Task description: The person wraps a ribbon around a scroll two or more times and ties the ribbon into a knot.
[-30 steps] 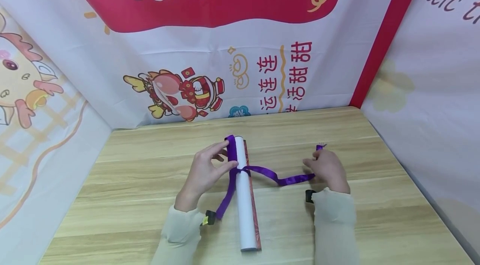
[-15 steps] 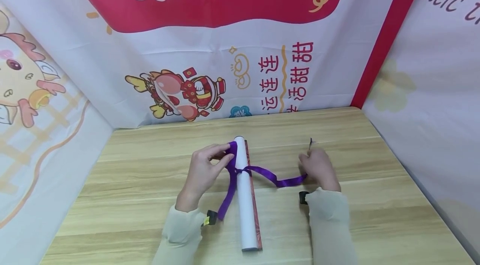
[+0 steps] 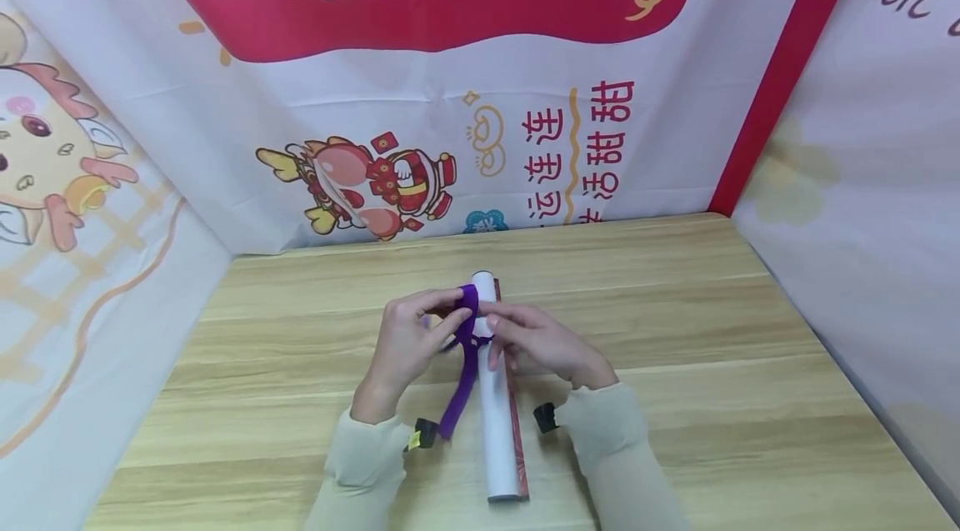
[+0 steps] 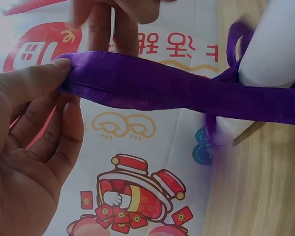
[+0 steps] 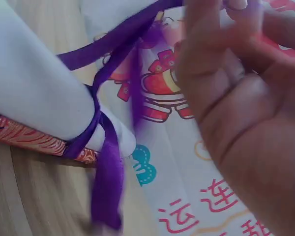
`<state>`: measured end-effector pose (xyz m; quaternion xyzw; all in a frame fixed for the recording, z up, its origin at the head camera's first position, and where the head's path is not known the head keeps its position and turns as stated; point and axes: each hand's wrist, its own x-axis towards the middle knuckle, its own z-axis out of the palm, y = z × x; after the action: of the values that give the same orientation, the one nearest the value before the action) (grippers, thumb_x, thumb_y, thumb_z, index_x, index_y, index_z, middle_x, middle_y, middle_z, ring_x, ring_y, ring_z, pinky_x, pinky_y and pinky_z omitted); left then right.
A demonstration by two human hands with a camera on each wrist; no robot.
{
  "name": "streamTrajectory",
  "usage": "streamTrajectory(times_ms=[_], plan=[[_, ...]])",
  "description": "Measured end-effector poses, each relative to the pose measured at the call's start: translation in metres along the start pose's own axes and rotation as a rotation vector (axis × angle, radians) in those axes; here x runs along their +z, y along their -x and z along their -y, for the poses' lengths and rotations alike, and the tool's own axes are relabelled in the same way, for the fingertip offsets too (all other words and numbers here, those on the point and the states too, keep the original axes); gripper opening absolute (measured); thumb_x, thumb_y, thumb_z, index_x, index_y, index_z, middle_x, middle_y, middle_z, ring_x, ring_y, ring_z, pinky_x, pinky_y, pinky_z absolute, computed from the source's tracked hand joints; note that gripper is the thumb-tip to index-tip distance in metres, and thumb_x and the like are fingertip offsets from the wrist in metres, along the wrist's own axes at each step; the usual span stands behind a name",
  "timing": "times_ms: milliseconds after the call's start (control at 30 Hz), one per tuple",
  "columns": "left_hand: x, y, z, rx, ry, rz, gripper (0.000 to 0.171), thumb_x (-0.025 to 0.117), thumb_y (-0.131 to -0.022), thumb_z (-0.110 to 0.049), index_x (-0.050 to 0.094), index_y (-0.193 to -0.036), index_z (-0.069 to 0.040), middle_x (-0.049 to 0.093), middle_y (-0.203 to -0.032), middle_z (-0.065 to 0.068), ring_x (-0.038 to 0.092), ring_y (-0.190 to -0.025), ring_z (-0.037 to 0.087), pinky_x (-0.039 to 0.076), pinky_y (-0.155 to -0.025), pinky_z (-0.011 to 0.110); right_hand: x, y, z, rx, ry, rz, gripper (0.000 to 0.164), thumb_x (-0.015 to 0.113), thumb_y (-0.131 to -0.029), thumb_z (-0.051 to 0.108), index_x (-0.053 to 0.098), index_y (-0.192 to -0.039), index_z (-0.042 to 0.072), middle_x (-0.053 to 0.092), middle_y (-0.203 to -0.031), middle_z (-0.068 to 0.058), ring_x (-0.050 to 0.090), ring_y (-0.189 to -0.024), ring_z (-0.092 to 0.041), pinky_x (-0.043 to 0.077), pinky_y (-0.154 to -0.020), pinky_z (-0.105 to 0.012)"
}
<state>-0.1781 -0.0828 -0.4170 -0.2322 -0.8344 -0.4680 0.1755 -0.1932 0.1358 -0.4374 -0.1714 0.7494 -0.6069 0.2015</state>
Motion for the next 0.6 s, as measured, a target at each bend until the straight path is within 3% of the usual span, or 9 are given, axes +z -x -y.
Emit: streamTrajectory(times_ms=[67,133,233,433,600], plan=[[0.000,0.000,-0.001,-0.004,0.001,-0.001,0.027,0.067,-0.087,-0.023,0.072,-0.109,-0.009,0.072,-0.098,0.000,0.063,-0.080,0.002,0.055,-0.072,0.026,-0.002,0.001,0.001,-0.037,0.005,-0.049,0.045,0.043,-0.099,0.042,0.053,-0.135,0.017,0.064,-0.101,-0.015,0.054,-0.068,-0.028,0.048,-0.060,-0.031],[-0.001,0.000,-0.001,-0.012,-0.005,-0.002,0.028,0.067,-0.086,-0.024,0.072,-0.109,-0.009,0.072,-0.098,0.000,0.064,-0.080,0.003,0.054,-0.073,0.024,-0.009,0.002,0.000,-0.036,0.031,-0.168,0.041,0.043,-0.099,0.042,0.058,-0.127,0.017,0.064,-0.109,-0.011,0.051,-0.066,-0.027,0.045,-0.057,-0.026],[-0.002,0.000,-0.002,-0.030,-0.010,0.001,0.028,0.068,-0.086,-0.023,0.072,-0.109,-0.008,0.072,-0.098,0.001,0.064,-0.080,0.003,0.054,-0.072,0.021,-0.022,0.007,-0.002,0.006,0.117,-0.249,0.037,0.043,-0.099,0.040,0.059,-0.122,0.016,0.064,-0.114,-0.008,0.051,-0.069,-0.029,0.045,-0.058,-0.027],[-0.003,0.001,0.002,-0.066,-0.026,0.026,0.026,0.068,-0.086,-0.023,0.073,-0.108,-0.011,0.072,-0.096,-0.002,0.062,-0.079,0.001,0.053,-0.067,0.020,-0.038,0.022,-0.006,0.125,0.474,-0.139,0.031,0.050,-0.098,0.032,0.064,-0.115,0.010,0.065,-0.102,-0.007,0.058,-0.078,-0.021,0.050,-0.069,-0.033],[-0.006,0.001,0.005,-0.090,-0.048,0.049,0.024,0.068,-0.086,-0.026,0.073,-0.107,-0.015,0.071,-0.093,-0.007,0.061,-0.079,0.000,0.050,-0.059,0.022,-0.041,0.028,-0.003,0.097,0.632,-0.103,0.024,0.053,-0.096,0.024,0.067,-0.108,0.009,0.066,-0.098,-0.003,0.056,-0.079,-0.013,0.050,-0.070,-0.031]])
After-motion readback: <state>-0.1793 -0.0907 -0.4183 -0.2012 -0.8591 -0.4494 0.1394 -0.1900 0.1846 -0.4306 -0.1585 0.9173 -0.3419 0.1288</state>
